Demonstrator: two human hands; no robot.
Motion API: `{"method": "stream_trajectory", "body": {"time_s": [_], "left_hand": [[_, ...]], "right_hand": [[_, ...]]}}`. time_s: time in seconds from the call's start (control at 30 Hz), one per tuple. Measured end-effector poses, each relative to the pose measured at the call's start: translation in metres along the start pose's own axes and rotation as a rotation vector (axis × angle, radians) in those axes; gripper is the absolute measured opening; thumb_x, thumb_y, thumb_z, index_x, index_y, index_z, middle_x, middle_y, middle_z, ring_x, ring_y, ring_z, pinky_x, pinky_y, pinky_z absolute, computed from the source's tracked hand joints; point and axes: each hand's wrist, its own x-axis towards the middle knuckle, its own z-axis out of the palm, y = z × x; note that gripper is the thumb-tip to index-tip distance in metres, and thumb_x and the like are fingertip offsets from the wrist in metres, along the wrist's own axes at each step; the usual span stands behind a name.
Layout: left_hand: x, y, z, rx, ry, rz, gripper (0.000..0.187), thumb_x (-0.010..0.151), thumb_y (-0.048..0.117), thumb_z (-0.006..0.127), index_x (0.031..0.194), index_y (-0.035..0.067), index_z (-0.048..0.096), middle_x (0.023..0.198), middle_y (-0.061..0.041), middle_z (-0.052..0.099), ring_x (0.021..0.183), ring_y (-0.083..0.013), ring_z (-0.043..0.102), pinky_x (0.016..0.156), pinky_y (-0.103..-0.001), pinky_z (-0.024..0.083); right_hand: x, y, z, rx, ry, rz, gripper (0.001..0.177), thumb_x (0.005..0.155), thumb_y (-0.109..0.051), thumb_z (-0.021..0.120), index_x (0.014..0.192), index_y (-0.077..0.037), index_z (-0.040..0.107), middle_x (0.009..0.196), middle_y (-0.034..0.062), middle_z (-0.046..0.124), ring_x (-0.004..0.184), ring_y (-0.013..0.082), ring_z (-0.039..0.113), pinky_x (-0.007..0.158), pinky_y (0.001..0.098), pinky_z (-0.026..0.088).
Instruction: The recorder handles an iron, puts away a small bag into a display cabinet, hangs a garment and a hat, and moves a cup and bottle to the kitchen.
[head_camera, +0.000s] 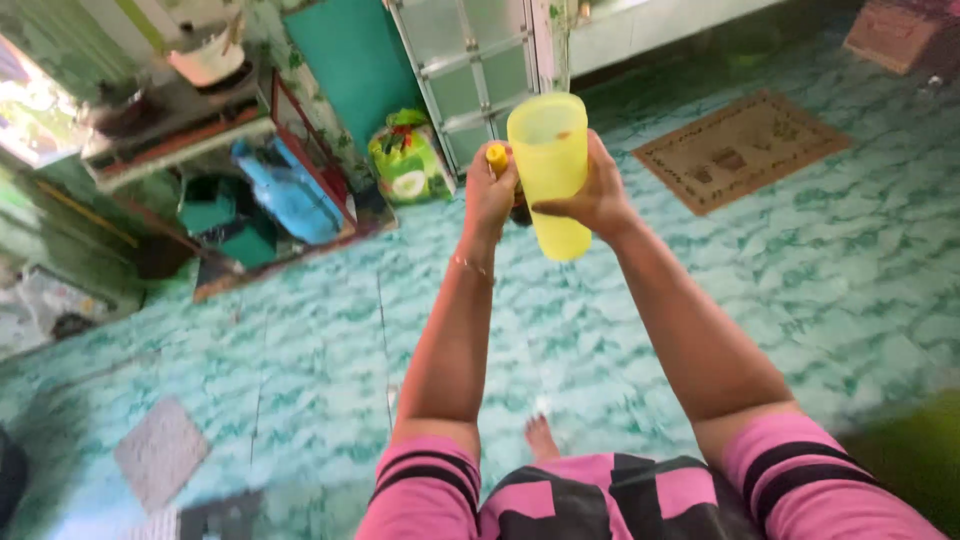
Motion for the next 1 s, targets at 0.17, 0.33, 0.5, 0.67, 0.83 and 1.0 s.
{"method": "stream_trajectory", "body": {"time_s": [0.17,0.33,0.5,0.67,0.83,1.0], "left_hand": [[0.102,-0.05,-0.042,0.041,-0.003,-0.076,0.01,0.101,0.008,0.061,0.11,0.008,0.06,0.083,0.002,0.059,0.067,-0.0058,0.054,0.056,-0.025,0.048],[0.194,-0.097,-0.067,0.196,-0.011,0.027,0.01,0.101,0.006,0.063,0.11,0.007,0.063,0.092,0.001,0.064,0.078,-0.0057,0.059,0.069,-0.025,0.053],[0.277,-0.149,-0.083,0.098,-0.043,-0.071,0.015,0.097,0.006,0.063,0.112,0.009,0.061,0.092,0.001,0.063,0.079,-0.0081,0.059,0.068,-0.027,0.053],[0.369,-0.204,-0.095,0.224,-0.041,0.015,0.016,0.096,0.008,0.069,0.111,0.007,0.064,0.094,-0.001,0.066,0.081,-0.0096,0.061,0.07,-0.029,0.054],[0.491,-0.281,-0.11,0.401,-0.049,0.294,0.021,0.096,0.011,0.073,0.115,0.006,0.065,0.1,-0.002,0.071,0.091,-0.0096,0.066,0.081,-0.028,0.054],[0.581,-0.307,-0.114,0.394,0.011,-0.051,0.023,0.091,0.015,0.075,0.111,0.005,0.068,0.084,-0.004,0.069,0.073,-0.0102,0.065,0.067,-0.029,0.054]], "right_hand": [[0.096,0.07,0.018,-0.183,0.052,0.005,0.087,0.062,-0.008,0.098,0.135,-0.006,0.052,0.127,0.006,0.062,0.118,0.015,0.06,0.102,0.0346,0.054],[0.168,0.142,0.022,-0.093,0.079,0.084,0.092,0.058,-0.009,0.098,0.136,-0.007,0.049,0.127,0.0044,0.062,0.119,0.014,0.06,0.102,0.0337,0.054],[0.233,0.198,0.013,-0.155,0.11,0.198,0.089,0.058,-0.009,0.097,0.134,-0.007,0.051,0.123,0.0044,0.064,0.115,0.0136,0.063,0.099,0.0334,0.056],[0.31,0.27,-0.017,-0.177,0.093,0.153,0.089,0.059,-0.014,0.097,0.135,-0.006,0.051,0.124,0.0049,0.064,0.116,0.0147,0.063,0.1,0.0338,0.056],[0.405,0.362,-0.053,-0.302,0.111,-0.03,0.1,0.055,-0.017,0.098,0.14,-0.003,0.049,0.129,0.0076,0.061,0.12,0.0183,0.059,0.103,0.0366,0.05],[0.495,0.425,-0.062,-0.423,0.109,0.195,0.093,0.054,-0.02,0.098,0.135,-0.006,0.053,0.124,0.0084,0.064,0.116,0.018,0.063,0.102,0.0347,0.051]]}}
